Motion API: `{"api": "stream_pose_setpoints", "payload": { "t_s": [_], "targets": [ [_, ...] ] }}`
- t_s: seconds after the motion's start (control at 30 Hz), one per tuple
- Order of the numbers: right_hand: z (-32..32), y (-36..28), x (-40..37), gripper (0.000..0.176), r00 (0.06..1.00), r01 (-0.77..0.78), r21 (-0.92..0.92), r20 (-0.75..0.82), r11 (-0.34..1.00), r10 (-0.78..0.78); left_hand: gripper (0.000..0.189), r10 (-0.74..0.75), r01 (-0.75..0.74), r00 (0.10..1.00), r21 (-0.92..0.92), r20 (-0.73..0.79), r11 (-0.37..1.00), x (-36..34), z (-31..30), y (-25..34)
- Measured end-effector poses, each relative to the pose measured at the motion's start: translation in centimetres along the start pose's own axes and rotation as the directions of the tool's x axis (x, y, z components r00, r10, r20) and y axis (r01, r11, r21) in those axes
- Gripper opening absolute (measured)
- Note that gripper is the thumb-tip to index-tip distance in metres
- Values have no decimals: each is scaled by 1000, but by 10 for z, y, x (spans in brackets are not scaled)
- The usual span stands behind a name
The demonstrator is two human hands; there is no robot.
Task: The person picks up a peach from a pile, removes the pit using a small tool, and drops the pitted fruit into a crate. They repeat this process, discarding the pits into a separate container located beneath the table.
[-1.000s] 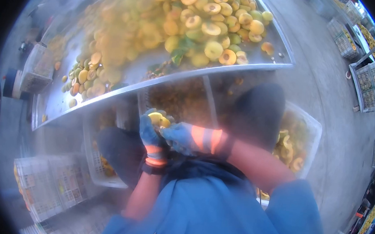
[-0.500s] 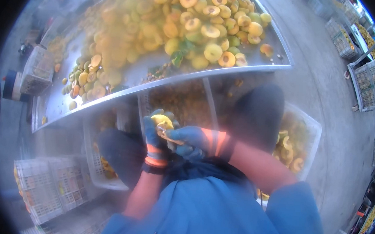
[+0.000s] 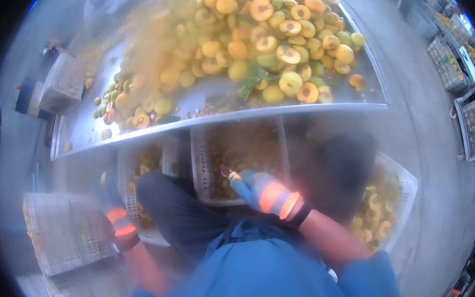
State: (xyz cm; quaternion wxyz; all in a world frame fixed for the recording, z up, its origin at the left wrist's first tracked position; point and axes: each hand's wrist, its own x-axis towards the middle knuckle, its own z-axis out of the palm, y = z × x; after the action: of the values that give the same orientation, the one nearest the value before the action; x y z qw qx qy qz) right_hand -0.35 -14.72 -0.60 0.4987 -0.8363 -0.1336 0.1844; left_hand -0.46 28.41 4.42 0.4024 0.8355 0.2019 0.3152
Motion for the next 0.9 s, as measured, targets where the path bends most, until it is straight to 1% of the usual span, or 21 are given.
{"api": "stream_pose_setpoints", "payload": {
  "t_s": [0.03,0.1,0.17,0.2,0.23,0.27,0.3,0.33,0.37,0.4,0.43,0.5,0.6,0.63,0.67,0.7,0.73,0.77,0.83,0.87,0.9],
  "targets": [
    [-6,-9,-3,28,1000,-14,3,28,1000,14,38,272,-261,962,343,17,902,9,1,-19],
    [5,8,-3,28,999,13,64,-34,998,-11,33,332,-345,938,243,96,907,13,36,-9],
    [-4,-2,-5,23,996,20,99,-85,995,-11,28,254,-236,948,-115,191,965,-4,83,54],
    [-7,-3,-6,22,994,25,143,-107,989,-10,26,171,-46,946,-406,277,913,-23,123,97],
    [-11,-3,-7,21,991,31,185,-130,982,-7,20,210,-62,906,-375,368,925,-29,157,126],
    [-20,-8,-11,12,992,35,189,-127,981,-11,15,383,-282,846,-299,371,912,-32,190,146],
    [-21,-4,-13,12,989,49,219,-148,975,-17,15,355,-206,823,-349,444,914,-36,227,156],
    [-22,1,-17,13,985,62,246,-170,967,-20,21,297,-121,786,-336,543,934,-39,261,166],
    [-21,8,-19,15,981,77,273,-191,959,-25,30,379,-276,749,-264,544,924,-40,289,175],
    [-17,32,-19,20,898,342,-216,-212,915,-386,46,354,-350,760,-115,546,930,-44,317,178],
    [-22,32,-20,21,921,293,-145,-221,945,-320,61,283,-394,736,50,614,918,-46,341,176],
    [-34,22,-23,23,959,194,1,-213,981,-190,69,174,-384,691,153,701,910,-48,371,166],
    [-48,6,-21,20,967,145,268,-244,953,-78,71,182,-240,746,4,640,971,-46,373,156],
    [-50,5,-20,16,961,156,298,-266,942,-75,62,227,-192,804,-122,550,974,-46,368,151],
    [-52,4,-19,14,957,168,329,-281,929,-73,54,54,196,764,-311,643,930,-43,353,153],
    [-56,-2,-15,14,969,119,421,-248,899,-12,47,-70,553,663,-426,745,716,-38,335,155],
    [-61,-9,-13,13,976,68,508,-213,859,49,34,7,687,579,-493,815,534,-35,313,152],
    [-58,-8,-8,19,976,46,518,-206,854,73,35,-42,829,502,-466,864,309,-38,294,146],
    [-61,-20,0,19,983,-25,613,-127,789,130,39,-189,846,531,-506,826,167,-56,246,159],
    [-59,-21,4,20,986,20,600,-145,800,84,43,-229,860,508,-505,830,76,-63,227,165],
    [-60,-31,6,21,986,40,586,-152,809,62,43,-202,829,558,-547,804,116,-72,216,161]
  ]
}}
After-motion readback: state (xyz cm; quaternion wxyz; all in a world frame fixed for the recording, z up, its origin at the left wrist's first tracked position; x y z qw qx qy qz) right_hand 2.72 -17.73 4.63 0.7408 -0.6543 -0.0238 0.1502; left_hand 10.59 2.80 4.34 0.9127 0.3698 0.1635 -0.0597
